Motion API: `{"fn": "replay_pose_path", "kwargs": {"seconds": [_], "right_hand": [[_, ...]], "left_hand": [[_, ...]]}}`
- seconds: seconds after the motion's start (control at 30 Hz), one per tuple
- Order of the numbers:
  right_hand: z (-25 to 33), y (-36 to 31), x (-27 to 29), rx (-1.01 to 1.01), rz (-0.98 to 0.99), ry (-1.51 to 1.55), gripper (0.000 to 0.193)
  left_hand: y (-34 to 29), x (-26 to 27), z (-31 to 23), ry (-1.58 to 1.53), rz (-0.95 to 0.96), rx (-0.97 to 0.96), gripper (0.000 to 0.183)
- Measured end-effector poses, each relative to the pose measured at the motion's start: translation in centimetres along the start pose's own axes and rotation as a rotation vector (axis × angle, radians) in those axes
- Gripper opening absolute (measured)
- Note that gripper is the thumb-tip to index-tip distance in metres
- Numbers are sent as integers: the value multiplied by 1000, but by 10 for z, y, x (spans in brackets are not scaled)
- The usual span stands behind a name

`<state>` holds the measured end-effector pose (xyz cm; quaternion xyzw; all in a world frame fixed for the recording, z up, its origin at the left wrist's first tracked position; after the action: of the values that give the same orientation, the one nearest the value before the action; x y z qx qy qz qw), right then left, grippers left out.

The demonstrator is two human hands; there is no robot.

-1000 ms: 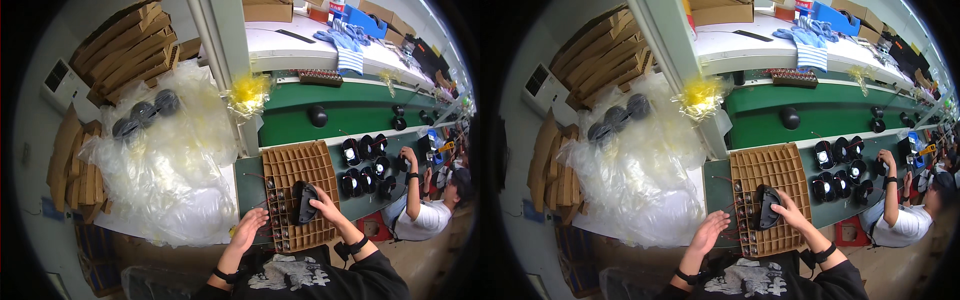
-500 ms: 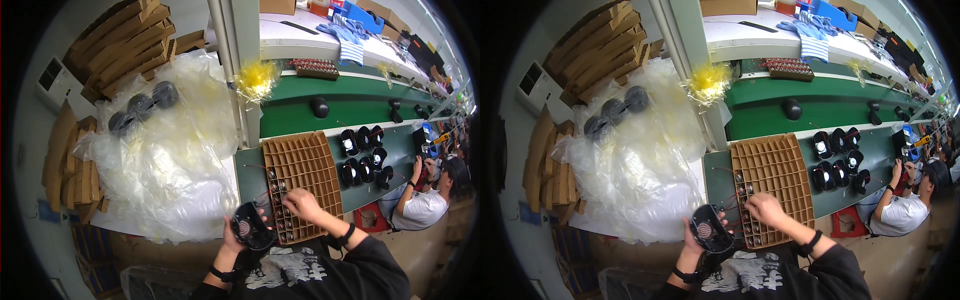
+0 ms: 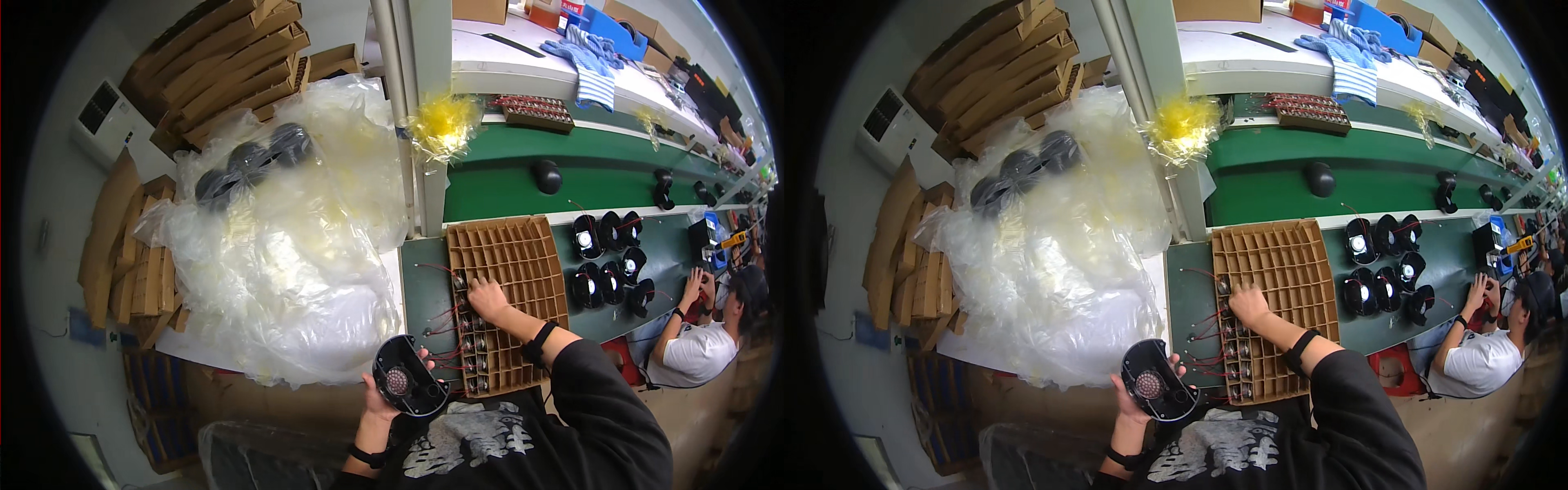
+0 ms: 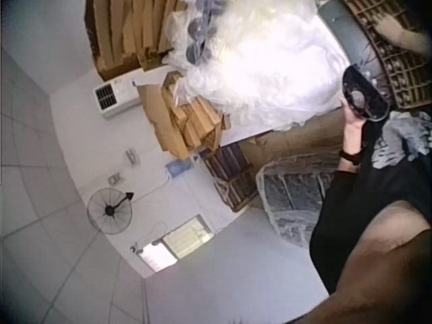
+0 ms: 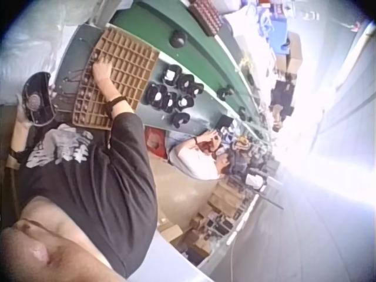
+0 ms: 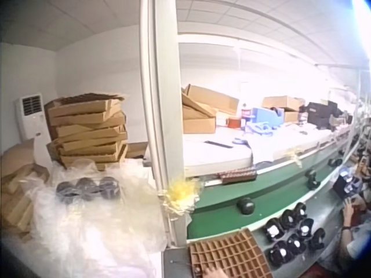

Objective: Manually assemble internal components into a black spherical housing unit on a factory production line.

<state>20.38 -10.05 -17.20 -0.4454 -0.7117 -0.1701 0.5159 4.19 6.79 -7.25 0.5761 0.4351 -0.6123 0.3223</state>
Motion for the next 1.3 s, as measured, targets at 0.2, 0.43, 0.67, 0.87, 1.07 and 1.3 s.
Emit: {"fn": "replay_pose_path", "kwargs": {"seconds": [0.2, 0.43, 0.67, 0.87, 1.07, 1.3], "right_hand": [[-39, -15, 31, 11, -208, 386, 10], [-99, -89, -45, -500, 12, 2283, 20], [-82, -136, 53, -135, -292, 2799, 62], [-92, -150, 153, 4, -268, 2318, 54], [-101, -161, 262, 262, -688, 1135, 54], [-79, -146, 282, 316, -550, 865, 51]], "left_hand": [[5, -18, 6, 21, 56, 52, 110], [26, -25, 21, 57, 72, 120, 110], [63, -56, 57, 83, 94, 270, 101], [83, -78, 84, 92, 86, 382, 101], [77, -92, 76, 283, 4, 259, 95], [67, -96, 79, 61, 46, 289, 93]]}}
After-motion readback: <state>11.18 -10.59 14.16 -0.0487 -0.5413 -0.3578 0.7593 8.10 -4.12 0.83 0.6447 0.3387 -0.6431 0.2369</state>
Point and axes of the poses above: each hand's wrist, its own y-axis towards the middle knuckle, its own x-axis out of the back of the hand, z = x × y, the point moved 9 cm from there along y, towards the middle knuckle, and after that the axes turned 12 degrees about -y, right-handed, at the moved point
